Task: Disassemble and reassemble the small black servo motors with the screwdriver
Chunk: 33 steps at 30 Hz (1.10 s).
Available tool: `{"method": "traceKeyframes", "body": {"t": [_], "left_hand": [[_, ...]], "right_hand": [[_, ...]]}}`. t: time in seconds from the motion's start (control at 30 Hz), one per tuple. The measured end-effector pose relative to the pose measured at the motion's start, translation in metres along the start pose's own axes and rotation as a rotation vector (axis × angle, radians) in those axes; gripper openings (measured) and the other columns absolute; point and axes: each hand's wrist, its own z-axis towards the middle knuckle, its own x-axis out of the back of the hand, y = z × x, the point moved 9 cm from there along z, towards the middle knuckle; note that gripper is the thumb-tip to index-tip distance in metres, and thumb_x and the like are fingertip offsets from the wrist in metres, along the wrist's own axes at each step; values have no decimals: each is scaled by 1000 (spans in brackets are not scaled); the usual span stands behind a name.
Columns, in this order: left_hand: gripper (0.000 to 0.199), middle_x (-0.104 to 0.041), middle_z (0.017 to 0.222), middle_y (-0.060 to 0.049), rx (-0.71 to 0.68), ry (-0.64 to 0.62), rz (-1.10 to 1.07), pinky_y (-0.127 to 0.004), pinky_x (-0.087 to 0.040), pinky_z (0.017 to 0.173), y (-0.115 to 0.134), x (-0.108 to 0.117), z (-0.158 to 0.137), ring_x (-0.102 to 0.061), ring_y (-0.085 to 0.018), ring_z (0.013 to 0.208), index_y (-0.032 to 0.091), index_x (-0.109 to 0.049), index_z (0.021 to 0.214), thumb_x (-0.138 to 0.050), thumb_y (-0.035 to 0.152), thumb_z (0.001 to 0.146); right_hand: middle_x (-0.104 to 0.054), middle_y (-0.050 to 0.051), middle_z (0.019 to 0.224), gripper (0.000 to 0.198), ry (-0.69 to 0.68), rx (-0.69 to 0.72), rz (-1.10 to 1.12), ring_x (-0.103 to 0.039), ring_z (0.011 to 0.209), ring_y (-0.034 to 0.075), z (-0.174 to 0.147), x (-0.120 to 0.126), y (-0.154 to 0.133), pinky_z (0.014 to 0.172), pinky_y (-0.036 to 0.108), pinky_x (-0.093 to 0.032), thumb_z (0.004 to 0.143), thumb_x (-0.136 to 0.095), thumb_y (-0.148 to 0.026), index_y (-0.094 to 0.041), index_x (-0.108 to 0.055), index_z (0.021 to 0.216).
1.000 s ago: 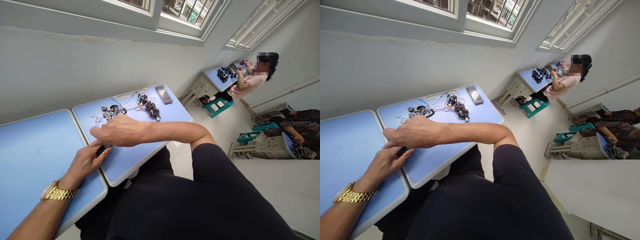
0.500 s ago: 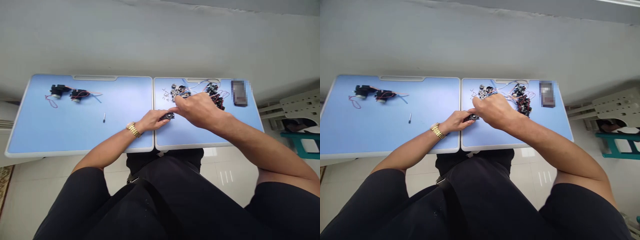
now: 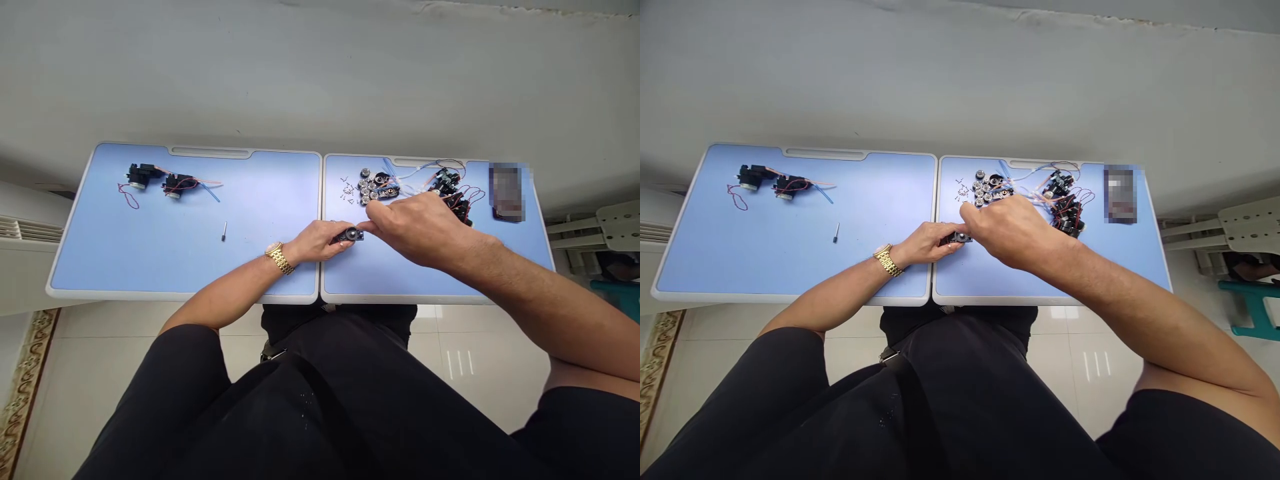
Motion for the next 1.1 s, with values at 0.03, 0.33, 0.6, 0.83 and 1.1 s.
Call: {"method": "traceKeyframes", "body": {"t": [0.03,0.33,0.6,0.83,1.1], "left_hand": [[38,-79,97,-4,-3,-1,-6,-31,-47,71,0,0,0,-65,-18,75,19,-71,133,-52,44,111],[30,-76,87,-2,-6,1,-8,-30,-46,70,1,0,0,-65,-17,73,21,-71,119,-52,44,110],[36,-76,89,-3,-9,7,-5,-30,-45,70,2,0,0,-65,-18,75,20,-71,128,-52,44,109],[30,-73,83,-2,6,-12,8,-30,-45,70,2,-1,0,-65,-19,74,21,-71,120,-53,43,110],[35,-75,87,-3,-20,-2,26,-30,-46,70,0,-2,1,-66,-19,75,21,-70,125,-51,46,111]], "right_hand": [[-63,5,63,35,-11,-7,11,-46,57,18,-1,1,-1,69,37,-21,117,-45,-45,-19,-65,104],[-66,7,75,26,-120,75,94,-44,60,21,1,5,-5,65,38,-26,117,-36,-33,-22,-59,113],[-67,7,71,36,-115,-52,-30,-50,60,21,5,6,2,68,36,-22,118,-40,-45,-17,-63,115],[-71,10,84,25,-84,77,66,-46,65,20,3,4,-11,66,36,-23,116,-39,-27,-20,-61,108],[-64,7,64,42,-51,-108,-40,-47,56,19,7,4,-1,68,36,-21,119,-37,-48,-17,-64,108]]}}
